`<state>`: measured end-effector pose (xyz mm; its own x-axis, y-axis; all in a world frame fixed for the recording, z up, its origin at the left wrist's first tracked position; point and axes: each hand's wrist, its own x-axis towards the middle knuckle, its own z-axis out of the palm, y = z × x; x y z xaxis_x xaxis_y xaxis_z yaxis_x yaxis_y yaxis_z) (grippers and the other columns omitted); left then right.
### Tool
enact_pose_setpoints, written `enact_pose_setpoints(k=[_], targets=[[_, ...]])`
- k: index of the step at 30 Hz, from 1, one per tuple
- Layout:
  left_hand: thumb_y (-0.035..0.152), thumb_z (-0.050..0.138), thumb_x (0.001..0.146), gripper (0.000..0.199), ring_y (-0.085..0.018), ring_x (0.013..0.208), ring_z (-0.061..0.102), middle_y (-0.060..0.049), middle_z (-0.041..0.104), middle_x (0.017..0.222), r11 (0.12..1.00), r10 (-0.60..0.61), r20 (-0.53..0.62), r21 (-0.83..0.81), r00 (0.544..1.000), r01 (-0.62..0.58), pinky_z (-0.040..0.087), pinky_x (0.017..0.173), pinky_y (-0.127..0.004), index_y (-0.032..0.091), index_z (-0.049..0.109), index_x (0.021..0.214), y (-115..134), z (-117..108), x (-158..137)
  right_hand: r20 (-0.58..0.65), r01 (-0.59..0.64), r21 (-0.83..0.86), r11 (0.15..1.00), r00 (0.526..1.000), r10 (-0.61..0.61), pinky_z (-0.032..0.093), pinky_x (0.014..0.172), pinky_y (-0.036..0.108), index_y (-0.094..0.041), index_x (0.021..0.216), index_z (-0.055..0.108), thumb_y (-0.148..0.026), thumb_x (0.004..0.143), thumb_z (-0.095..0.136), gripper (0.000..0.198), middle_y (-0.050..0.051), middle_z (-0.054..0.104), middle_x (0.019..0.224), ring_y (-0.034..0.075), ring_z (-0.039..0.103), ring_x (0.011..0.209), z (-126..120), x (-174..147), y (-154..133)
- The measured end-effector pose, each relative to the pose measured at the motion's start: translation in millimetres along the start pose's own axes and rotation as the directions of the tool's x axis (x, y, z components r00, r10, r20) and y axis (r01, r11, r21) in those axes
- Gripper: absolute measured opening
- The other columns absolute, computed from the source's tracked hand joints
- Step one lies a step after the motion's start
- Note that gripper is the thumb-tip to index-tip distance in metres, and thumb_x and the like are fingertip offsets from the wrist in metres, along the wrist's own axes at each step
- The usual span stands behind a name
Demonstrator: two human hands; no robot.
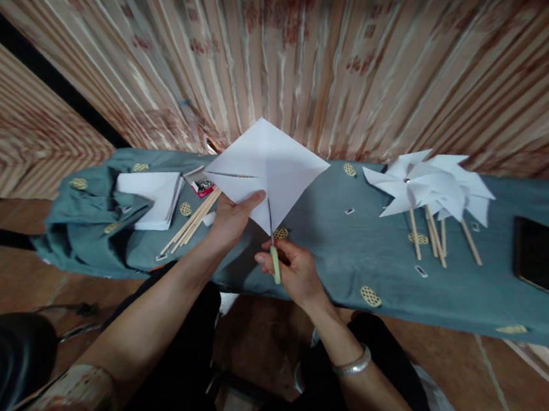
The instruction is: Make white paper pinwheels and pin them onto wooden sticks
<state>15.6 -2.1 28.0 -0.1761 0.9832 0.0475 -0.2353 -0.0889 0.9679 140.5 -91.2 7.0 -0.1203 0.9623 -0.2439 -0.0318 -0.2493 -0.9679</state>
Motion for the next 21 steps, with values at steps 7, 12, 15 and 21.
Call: enact_pose_setpoints(k=[7, 12, 15, 21], targets=[[0.030, 0.078, 0.063, 0.022, -0.022, 0.084, 0.070, -0.005, 0.074, 0.080, 1.000, -0.006, 0.004, -0.022, 1.000, 0.007, 0.058, 0.082, -0.035, 0.015, 0.071, 0.078, -1.4, -0.4, -0.8, -0.021, -0.023, 0.012, 1.000, 1.000, 0.024, 0.051, 0.056, 0.028, -0.019, 0.087, 0.072, -0.057, 0.058, 0.085, 0.050, -0.002, 0.065, 0.058, 0.015, 0.062, 0.055, 0.6, 1.0, 0.3], [0.032, 0.079, 0.064, 0.022, -0.023, 0.081, 0.070, -0.006, 0.073, 0.078, 1.000, -0.023, 0.035, -0.008, 0.999, 0.023, 0.057, 0.078, -0.035, 0.016, 0.069, 0.075, -2.2, -0.6, -2.2, -0.035, 0.006, -0.020, 1.000, 0.999, -0.006, 0.050, 0.056, 0.029, -0.019, 0.083, 0.070, -0.057, 0.059, 0.084, 0.048, -0.002, 0.065, 0.058, 0.015, 0.062, 0.055, -1.4, 1.8, -1.0], [0.031, 0.078, 0.065, 0.021, -0.021, 0.076, 0.069, -0.006, 0.073, 0.078, 0.999, -0.036, 0.058, 0.006, 0.998, 0.036, 0.057, 0.073, -0.033, 0.015, 0.069, 0.075, -2.2, -0.9, -4.3, -0.025, 0.005, -0.017, 1.000, 1.000, -0.006, 0.051, 0.057, 0.029, -0.019, 0.083, 0.069, -0.059, 0.059, 0.084, 0.048, -0.001, 0.064, 0.058, 0.016, 0.063, 0.057, -2.5, 2.5, -2.1], [0.030, 0.077, 0.065, 0.021, -0.018, 0.069, 0.066, -0.003, 0.072, 0.075, 0.999, -0.047, 0.081, 0.012, 0.996, 0.046, 0.053, 0.068, -0.030, 0.015, 0.069, 0.077, -0.7, -1.2, -9.2, -0.048, 0.007, -0.013, 1.000, 0.999, -0.007, 0.049, 0.053, 0.026, -0.019, 0.081, 0.068, -0.062, 0.058, 0.083, 0.051, -0.002, 0.065, 0.057, 0.015, 0.063, 0.054, -2.6, 3.5, -2.6]])
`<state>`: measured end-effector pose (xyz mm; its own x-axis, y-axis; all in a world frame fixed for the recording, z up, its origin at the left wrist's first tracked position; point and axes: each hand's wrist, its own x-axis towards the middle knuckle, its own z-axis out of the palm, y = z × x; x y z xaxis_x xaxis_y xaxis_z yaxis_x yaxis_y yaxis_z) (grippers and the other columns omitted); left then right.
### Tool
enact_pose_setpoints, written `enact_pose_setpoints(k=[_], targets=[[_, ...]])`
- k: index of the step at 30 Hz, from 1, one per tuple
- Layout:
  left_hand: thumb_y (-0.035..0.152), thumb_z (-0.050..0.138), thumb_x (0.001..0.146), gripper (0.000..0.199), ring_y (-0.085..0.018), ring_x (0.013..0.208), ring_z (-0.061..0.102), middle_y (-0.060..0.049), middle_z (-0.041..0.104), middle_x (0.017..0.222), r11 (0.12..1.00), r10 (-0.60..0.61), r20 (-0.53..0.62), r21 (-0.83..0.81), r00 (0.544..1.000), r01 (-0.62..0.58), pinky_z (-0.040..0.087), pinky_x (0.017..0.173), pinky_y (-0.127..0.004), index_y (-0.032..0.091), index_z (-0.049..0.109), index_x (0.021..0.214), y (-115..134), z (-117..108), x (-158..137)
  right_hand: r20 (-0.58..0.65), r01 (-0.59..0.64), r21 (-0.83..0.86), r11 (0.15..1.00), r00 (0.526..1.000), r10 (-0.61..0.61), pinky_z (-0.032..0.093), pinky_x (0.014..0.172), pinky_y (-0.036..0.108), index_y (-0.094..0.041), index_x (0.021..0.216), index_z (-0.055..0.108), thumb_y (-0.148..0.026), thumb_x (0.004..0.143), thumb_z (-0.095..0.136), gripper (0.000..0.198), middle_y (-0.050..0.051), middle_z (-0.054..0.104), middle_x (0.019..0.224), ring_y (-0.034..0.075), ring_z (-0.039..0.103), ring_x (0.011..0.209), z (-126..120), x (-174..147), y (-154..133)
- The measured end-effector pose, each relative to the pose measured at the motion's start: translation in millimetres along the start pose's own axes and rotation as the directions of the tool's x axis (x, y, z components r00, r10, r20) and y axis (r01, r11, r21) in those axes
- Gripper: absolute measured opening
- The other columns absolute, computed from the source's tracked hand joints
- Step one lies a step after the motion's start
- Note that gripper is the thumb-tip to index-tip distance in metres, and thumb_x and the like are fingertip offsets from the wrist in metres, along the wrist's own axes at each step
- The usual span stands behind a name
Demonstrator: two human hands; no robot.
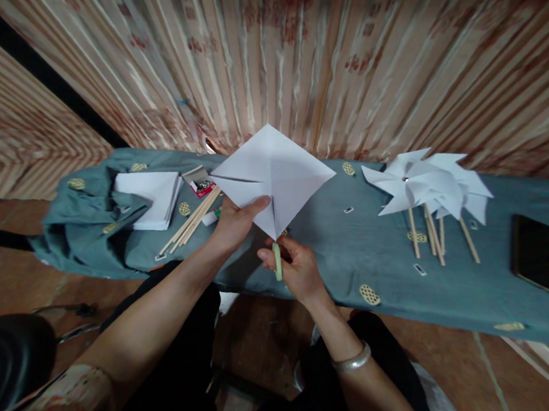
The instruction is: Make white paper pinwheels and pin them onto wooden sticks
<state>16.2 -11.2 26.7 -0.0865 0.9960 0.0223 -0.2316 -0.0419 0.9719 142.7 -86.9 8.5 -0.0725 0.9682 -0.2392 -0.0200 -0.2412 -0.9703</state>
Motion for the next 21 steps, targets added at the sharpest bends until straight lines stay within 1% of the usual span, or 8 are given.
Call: enact_pose_setpoints(k=[6, 9, 13, 17, 21], targets=[[0.030, 0.077, 0.064, 0.021, -0.017, 0.068, 0.065, -0.003, 0.072, 0.074, 1.000, -0.014, -0.001, -0.004, 1.000, 0.014, 0.052, 0.066, -0.028, 0.014, 0.069, 0.076, 1.1, 0.4, 0.4, -0.020, -0.021, 0.040, 0.999, 1.000, 0.021, 0.048, 0.051, 0.026, -0.020, 0.078, 0.068, -0.060, 0.054, 0.086, 0.050, -0.002, 0.065, 0.056, 0.014, 0.061, 0.052, 1.8, 0.5, 0.1], [0.029, 0.077, 0.064, 0.020, -0.017, 0.068, 0.065, -0.003, 0.072, 0.074, 1.000, -0.016, -0.007, -0.008, 1.000, 0.016, 0.051, 0.065, -0.028, 0.015, 0.069, 0.075, 2.4, 1.1, 0.2, -0.030, -0.015, 0.036, 0.999, 0.999, 0.016, 0.047, 0.051, 0.026, -0.020, 0.078, 0.068, -0.060, 0.055, 0.085, 0.049, -0.002, 0.064, 0.055, 0.014, 0.060, 0.051, 2.4, 0.5, -0.2], [0.028, 0.076, 0.064, 0.020, -0.016, 0.066, 0.063, -0.002, 0.071, 0.073, 0.999, -0.032, 0.003, -0.018, 0.999, 0.032, 0.050, 0.064, -0.027, 0.015, 0.068, 0.075, 3.4, 2.1, -2.8, -0.017, 0.007, 0.011, 1.000, 1.000, -0.007, 0.050, 0.053, 0.026, -0.021, 0.073, 0.065, -0.061, 0.056, 0.084, 0.048, -0.001, 0.065, 0.057, 0.014, 0.061, 0.052, 1.3, 0.4, -1.3], [0.030, 0.076, 0.064, 0.019, -0.014, 0.058, 0.058, 0.000, 0.066, 0.065, 0.999, -0.053, 0.026, -0.012, 0.998, 0.053, 0.047, 0.058, -0.026, 0.016, 0.065, 0.071, 1.4, 2.4, -5.5, -0.005, 0.047, -0.038, 0.998, 0.999, -0.047, 0.047, 0.052, 0.025, -0.021, 0.069, 0.064, -0.063, 0.060, 0.081, 0.046, 0.000, 0.066, 0.056, 0.014, 0.061, 0.053, -1.6, 1.1, -1.4], [0.029, 0.076, 0.062, 0.020, -0.014, 0.061, 0.060, -0.001, 0.068, 0.069, 0.998, -0.056, 0.020, -0.022, 0.998, 0.057, 0.048, 0.060, -0.026, 0.016, 0.066, 0.073, 0.8, 3.1, -6.1, -0.003, 0.048, -0.037, 0.998, 0.999, -0.048, 0.045, 0.051, 0.024, -0.021, 0.065, 0.062, -0.062, 0.060, 0.082, 0.046, 0.000, 0.065, 0.054, 0.013, 0.059, 0.052, -2.3, 2.0, -1.0]])
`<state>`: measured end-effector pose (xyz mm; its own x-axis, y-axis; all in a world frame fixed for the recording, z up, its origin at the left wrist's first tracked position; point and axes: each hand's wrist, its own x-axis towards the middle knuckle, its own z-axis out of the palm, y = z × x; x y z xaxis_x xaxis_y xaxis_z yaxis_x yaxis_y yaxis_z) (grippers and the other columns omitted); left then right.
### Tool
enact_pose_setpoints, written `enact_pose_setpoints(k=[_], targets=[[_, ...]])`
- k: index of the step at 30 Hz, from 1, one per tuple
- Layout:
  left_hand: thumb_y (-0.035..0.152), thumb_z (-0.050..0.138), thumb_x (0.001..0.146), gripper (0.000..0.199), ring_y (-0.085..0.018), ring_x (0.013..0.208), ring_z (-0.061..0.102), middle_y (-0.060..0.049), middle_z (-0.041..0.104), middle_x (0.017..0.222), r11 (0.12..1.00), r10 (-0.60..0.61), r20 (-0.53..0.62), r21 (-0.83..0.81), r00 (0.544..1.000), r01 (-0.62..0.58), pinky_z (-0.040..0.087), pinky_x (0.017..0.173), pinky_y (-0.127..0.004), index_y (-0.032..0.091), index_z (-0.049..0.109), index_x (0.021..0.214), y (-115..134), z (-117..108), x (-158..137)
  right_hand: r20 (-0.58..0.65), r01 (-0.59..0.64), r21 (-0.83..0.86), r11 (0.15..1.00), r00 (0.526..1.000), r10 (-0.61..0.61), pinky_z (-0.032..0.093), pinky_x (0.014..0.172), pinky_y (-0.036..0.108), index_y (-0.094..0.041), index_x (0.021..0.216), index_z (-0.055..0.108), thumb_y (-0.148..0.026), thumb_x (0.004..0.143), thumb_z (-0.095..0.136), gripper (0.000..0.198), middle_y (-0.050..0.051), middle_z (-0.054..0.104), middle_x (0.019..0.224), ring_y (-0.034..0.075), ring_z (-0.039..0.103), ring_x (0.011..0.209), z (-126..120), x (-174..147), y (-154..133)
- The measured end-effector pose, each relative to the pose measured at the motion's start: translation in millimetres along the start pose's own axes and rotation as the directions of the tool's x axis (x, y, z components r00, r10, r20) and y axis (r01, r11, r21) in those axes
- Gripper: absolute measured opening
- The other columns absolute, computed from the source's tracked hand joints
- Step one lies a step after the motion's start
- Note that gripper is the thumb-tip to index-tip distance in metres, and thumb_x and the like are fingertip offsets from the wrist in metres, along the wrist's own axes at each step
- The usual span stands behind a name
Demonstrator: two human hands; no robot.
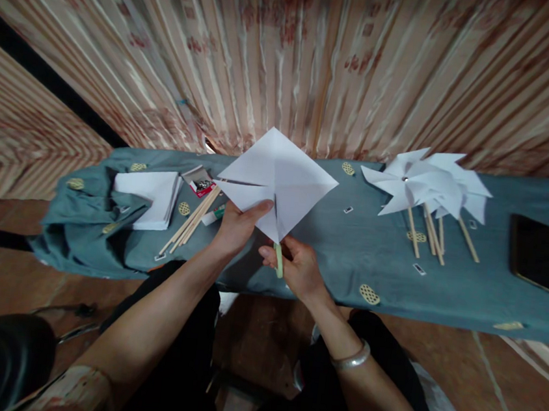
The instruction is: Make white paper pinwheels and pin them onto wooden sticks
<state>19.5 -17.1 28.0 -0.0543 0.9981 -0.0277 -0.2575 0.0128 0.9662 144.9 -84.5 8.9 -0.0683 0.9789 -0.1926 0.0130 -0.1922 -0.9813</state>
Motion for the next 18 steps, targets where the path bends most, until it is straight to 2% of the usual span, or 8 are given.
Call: enact_pose_setpoints(k=[18], targets=[[0.029, 0.076, 0.062, 0.020, -0.015, 0.064, 0.061, -0.002, 0.070, 0.071, 1.000, 0.002, 0.004, 0.015, 1.000, -0.002, 0.050, 0.062, -0.027, 0.016, 0.066, 0.074, -2.7, 0.0, -0.6, -0.006, 0.003, -0.035, 0.999, 1.000, -0.004, 0.045, 0.051, 0.026, -0.021, 0.066, 0.064, -0.064, 0.061, 0.079, 0.046, 0.001, 0.066, 0.055, 0.015, 0.061, 0.054, -0.5, 0.5, 1.0]])
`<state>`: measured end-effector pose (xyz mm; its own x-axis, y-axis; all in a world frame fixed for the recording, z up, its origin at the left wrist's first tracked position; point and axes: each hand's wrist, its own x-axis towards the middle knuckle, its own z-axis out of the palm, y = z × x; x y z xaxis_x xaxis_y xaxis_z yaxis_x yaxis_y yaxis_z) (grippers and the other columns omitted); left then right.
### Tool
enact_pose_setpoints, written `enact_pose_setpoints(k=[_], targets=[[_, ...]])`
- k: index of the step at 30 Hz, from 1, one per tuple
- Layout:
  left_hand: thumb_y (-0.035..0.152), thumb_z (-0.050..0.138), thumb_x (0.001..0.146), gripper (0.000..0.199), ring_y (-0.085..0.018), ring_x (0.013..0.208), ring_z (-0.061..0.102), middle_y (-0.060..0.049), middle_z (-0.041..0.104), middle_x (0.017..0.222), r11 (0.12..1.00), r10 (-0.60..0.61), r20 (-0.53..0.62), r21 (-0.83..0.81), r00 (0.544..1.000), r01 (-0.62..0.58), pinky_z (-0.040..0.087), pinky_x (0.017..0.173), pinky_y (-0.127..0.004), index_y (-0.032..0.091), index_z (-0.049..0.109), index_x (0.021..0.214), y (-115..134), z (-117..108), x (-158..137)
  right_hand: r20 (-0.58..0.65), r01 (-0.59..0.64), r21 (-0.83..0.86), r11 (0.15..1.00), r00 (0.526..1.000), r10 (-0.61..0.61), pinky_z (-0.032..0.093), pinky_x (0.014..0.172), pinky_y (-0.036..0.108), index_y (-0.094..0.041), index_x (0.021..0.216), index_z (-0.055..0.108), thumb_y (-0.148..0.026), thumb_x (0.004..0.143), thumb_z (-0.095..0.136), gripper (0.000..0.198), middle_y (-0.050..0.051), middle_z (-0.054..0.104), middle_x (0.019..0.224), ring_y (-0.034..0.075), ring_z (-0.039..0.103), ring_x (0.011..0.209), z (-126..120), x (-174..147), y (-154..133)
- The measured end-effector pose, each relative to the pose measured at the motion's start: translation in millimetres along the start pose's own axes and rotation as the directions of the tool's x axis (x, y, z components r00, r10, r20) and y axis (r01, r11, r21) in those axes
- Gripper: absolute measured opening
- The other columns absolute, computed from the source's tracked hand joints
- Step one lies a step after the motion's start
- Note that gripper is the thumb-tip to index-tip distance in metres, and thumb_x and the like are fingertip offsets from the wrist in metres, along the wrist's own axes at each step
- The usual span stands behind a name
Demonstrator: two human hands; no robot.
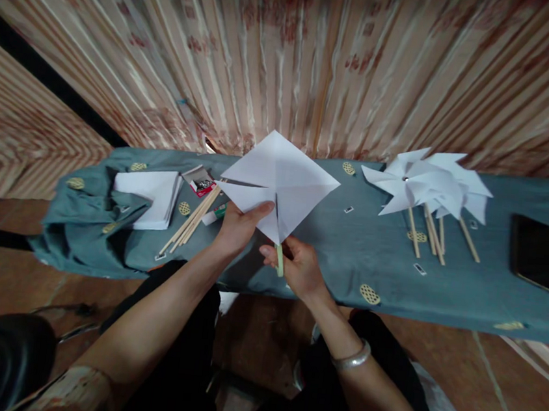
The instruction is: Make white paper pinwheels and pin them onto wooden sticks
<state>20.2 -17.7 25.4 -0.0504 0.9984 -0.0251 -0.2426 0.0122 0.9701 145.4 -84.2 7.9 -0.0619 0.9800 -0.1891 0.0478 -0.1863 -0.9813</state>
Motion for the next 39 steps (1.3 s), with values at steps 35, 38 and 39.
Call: enact_pose_setpoints(k=[35, 38, 39], targets=[[0.029, 0.083, 0.062, 0.026, -0.025, 0.092, 0.068, -0.004, 0.074, 0.084, 0.994, 0.079, -0.093, -0.066, 0.993, -0.085, 0.054, 0.085, -0.037, 0.017, 0.066, 0.079, 8, -15, 16, 0.211, -0.156, -0.077, 0.985, 0.963, 0.169, 0.047, 0.054, 0.023, -0.021, 0.090, 0.069, -0.048, 0.056, 0.090, 0.048, -0.001, 0.072, 0.074, 0.013, 0.062, 0.062, -31, -20, 0], [0.024, 0.082, 0.063, 0.024, -0.025, 0.095, 0.068, -0.005, 0.074, 0.086, 0.994, 0.105, -0.094, -0.031, 0.990, -0.108, 0.053, 0.090, -0.038, 0.018, 0.067, 0.081, 13, -22, 15, 0.079, -0.163, -0.061, 0.985, 0.983, 0.168, 0.046, 0.052, 0.024, -0.021, 0.085, 0.070, -0.056, 0.053, 0.090, 0.051, 0.002, 0.074, 0.075, 0.014, 0.062, 0.061, -58, -18, 0], [0.022, 0.082, 0.063, 0.024, -0.025, 0.094, 0.068, -0.005, 0.074, 0.086, 0.994, 0.109, -0.087, -0.009, 0.990, -0.110, 0.054, 0.090, -0.038, 0.018, 0.067, 0.081, 14, -23, 13, -0.006, -0.145, -0.032, 0.989, 0.989, 0.145, 0.046, 0.052, 0.025, -0.021, 0.086, 0.070, -0.059, 0.053, 0.089, 0.054, 0.003, 0.075, 0.076, 0.014, 0.063, 0.061, -66, -17, 0]])
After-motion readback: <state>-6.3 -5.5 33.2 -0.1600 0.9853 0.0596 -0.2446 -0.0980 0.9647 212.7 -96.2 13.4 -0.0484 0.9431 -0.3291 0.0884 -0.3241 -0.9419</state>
